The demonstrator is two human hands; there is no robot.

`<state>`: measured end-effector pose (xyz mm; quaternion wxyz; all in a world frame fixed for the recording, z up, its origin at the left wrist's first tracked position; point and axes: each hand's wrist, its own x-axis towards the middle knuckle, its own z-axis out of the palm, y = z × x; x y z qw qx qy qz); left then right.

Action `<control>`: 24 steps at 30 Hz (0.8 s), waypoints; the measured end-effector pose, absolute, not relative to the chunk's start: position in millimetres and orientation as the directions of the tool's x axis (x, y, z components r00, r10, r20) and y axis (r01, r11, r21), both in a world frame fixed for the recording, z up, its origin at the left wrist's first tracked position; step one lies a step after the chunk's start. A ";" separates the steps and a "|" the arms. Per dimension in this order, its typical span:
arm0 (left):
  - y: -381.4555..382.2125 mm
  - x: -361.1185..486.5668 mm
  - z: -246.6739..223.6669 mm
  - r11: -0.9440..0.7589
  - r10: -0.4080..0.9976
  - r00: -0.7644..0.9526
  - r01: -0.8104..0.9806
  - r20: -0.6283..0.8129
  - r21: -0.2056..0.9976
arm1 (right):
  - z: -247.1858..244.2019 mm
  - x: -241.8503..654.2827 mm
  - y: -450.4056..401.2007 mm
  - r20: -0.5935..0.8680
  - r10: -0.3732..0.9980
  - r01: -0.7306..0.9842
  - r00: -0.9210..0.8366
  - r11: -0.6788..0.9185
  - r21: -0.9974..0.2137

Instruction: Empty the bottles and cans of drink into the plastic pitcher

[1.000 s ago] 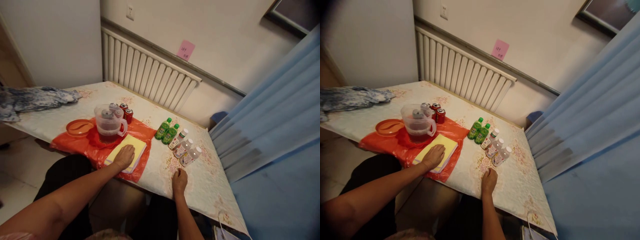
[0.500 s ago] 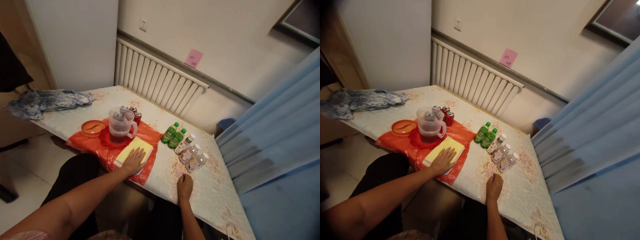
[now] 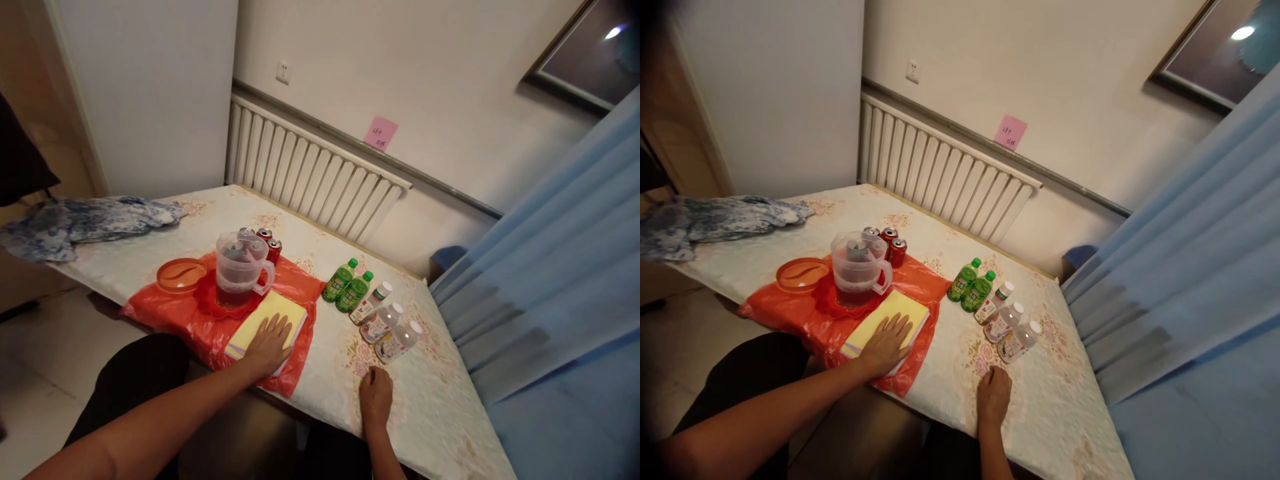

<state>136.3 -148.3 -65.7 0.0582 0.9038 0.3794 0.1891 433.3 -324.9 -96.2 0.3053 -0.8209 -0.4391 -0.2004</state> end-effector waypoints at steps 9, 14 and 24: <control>-126.7 134.6 -32.5 -0.672 0.730 0.643 0.614 0.231 0.413 | -98.9 436.5 -322.8 0.590 0.604 0.843 0.535 -0.429 -0.325; -104.5 136.9 -30.0 -0.689 0.700 0.654 0.513 0.287 0.512 | -104.8 442.7 -322.9 0.563 0.598 0.821 0.570 -0.443 -0.360; -84.8 129.0 -63.4 -0.569 0.704 0.654 0.285 0.277 0.771 | -106.0 461.1 -318.9 0.513 0.572 0.768 0.640 -0.444 -0.462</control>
